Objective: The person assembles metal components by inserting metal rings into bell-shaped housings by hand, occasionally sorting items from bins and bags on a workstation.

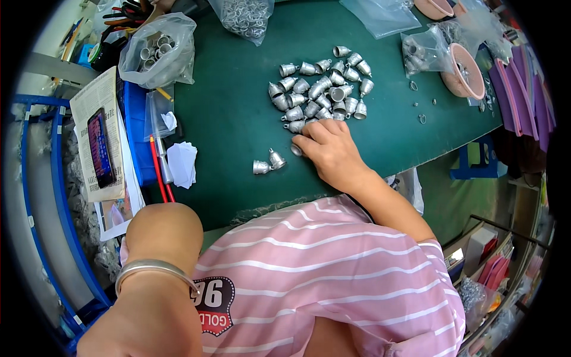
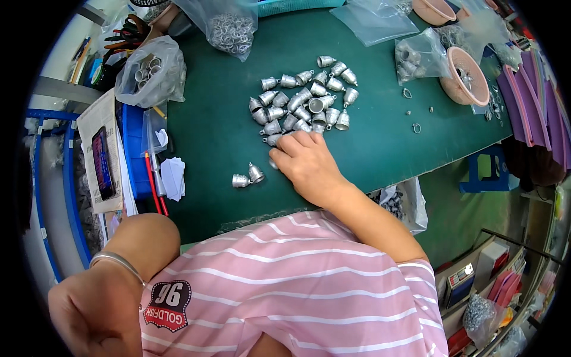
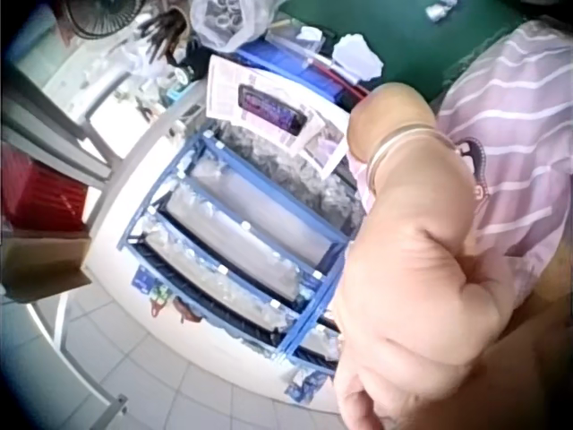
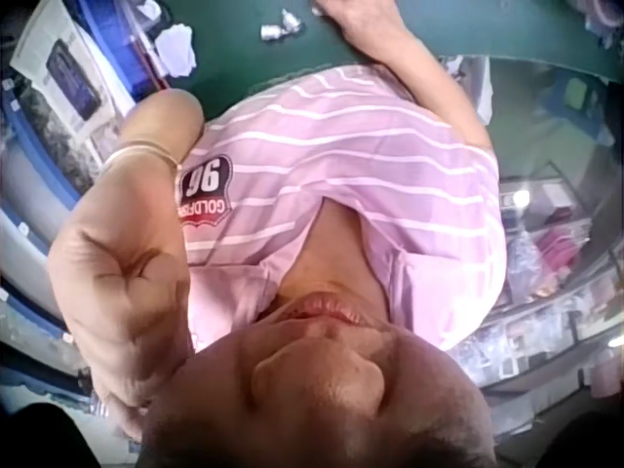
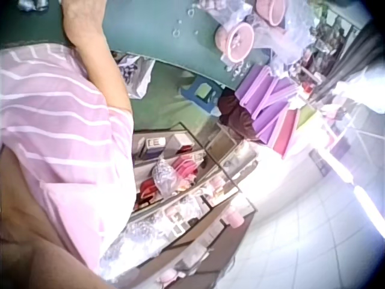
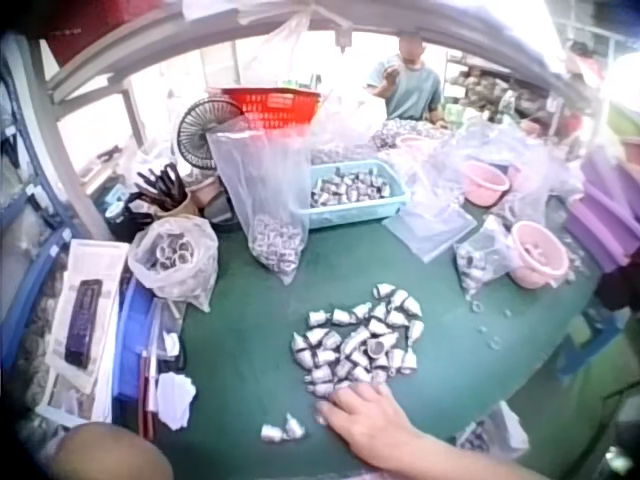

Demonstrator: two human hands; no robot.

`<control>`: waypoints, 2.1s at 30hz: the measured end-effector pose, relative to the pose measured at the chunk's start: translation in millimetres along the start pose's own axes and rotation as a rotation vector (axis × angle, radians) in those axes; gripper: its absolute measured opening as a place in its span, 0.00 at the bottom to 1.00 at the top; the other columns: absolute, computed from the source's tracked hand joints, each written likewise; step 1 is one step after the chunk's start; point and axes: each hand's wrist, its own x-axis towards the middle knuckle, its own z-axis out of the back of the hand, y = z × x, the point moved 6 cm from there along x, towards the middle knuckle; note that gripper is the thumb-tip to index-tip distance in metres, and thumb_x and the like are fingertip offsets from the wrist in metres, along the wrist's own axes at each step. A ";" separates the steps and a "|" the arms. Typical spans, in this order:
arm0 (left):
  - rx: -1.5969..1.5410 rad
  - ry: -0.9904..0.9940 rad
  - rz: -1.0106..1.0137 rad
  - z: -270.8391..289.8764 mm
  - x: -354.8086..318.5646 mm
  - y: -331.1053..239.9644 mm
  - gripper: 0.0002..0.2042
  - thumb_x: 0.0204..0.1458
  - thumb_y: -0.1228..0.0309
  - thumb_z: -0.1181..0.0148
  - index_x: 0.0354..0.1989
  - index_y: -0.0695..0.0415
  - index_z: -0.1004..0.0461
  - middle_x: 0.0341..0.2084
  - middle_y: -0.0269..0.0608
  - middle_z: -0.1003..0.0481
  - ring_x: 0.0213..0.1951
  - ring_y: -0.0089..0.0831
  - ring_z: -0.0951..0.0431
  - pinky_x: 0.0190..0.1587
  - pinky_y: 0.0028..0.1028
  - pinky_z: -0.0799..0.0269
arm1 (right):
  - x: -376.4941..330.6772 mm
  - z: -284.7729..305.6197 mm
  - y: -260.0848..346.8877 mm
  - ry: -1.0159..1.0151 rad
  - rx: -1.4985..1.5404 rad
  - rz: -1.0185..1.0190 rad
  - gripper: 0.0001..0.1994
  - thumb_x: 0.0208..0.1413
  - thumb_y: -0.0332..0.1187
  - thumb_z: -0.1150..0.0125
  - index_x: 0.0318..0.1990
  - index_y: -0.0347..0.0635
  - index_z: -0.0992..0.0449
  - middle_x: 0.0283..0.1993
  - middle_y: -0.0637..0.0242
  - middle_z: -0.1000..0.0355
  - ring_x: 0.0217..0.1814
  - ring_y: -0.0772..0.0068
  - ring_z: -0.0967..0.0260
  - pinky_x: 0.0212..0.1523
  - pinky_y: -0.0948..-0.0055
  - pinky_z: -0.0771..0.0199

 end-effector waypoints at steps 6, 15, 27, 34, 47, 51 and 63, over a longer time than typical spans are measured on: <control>-0.113 0.013 -0.202 5.7 -6.7 0.2 0.05 0.49 0.81 0.51 0.30 0.56 0.32 0.14 0.23 0.41 0.15 0.14 0.41 0.15 0.13 0.45 | -10.3 11.6 5.1 -0.095 0.641 -0.285 0.14 0.42 0.22 0.38 0.39 0.38 0.29 0.41 0.63 0.31 0.40 0.62 0.33 0.39 0.69 0.32; 0.412 0.091 1.079 57.7 -111.1 73.6 0.05 0.51 0.80 0.49 0.33 0.55 0.30 0.24 0.35 0.33 0.23 0.21 0.32 0.23 0.18 0.38 | -15.5 39.5 2.6 -0.228 0.698 -0.347 0.14 0.39 0.21 0.33 0.37 0.37 0.25 0.35 0.64 0.31 0.30 0.75 0.34 0.28 0.79 0.33; -0.104 -0.133 1.485 47.6 -226.8 123.2 0.16 0.49 0.81 0.42 0.47 0.69 0.33 0.41 0.42 0.30 0.41 0.25 0.28 0.44 0.22 0.30 | -10.5 43.2 4.2 -0.251 0.633 -0.313 0.15 0.38 0.21 0.33 0.38 0.37 0.25 0.34 0.64 0.31 0.31 0.74 0.33 0.28 0.79 0.32; -0.009 -0.041 1.248 48.4 -215.9 121.7 0.16 0.46 0.86 0.43 0.46 0.69 0.32 0.45 0.46 0.34 0.45 0.29 0.28 0.47 0.26 0.30 | -22.2 29.6 -8.9 -0.219 0.906 -0.509 0.13 0.42 0.24 0.33 0.38 0.34 0.26 0.33 0.63 0.30 0.29 0.75 0.33 0.28 0.80 0.32; 0.018 -0.148 1.167 49.4 -217.1 119.9 0.18 0.41 0.86 0.38 0.43 0.65 0.32 0.42 0.44 0.33 0.43 0.28 0.28 0.43 0.25 0.27 | -10.0 41.2 -2.0 -0.265 0.817 -0.313 0.15 0.41 0.22 0.35 0.40 0.35 0.26 0.40 0.60 0.31 0.36 0.69 0.32 0.35 0.75 0.30; 0.161 -0.077 1.080 50.2 -213.4 116.6 0.19 0.40 0.85 0.37 0.43 0.64 0.33 0.41 0.45 0.33 0.43 0.30 0.28 0.43 0.25 0.27 | -7.7 37.4 2.0 -0.176 0.792 -0.271 0.14 0.44 0.21 0.37 0.41 0.35 0.26 0.40 0.59 0.29 0.37 0.69 0.31 0.34 0.75 0.30; 0.520 0.438 0.975 69.2 -185.1 113.1 0.14 0.37 0.79 0.33 0.34 0.59 0.29 0.30 0.40 0.29 0.33 0.31 0.28 0.35 0.26 0.34 | -24.4 10.1 -10.5 -0.157 1.400 -0.418 0.14 0.46 0.18 0.41 0.42 0.35 0.30 0.44 0.56 0.30 0.44 0.67 0.29 0.41 0.73 0.26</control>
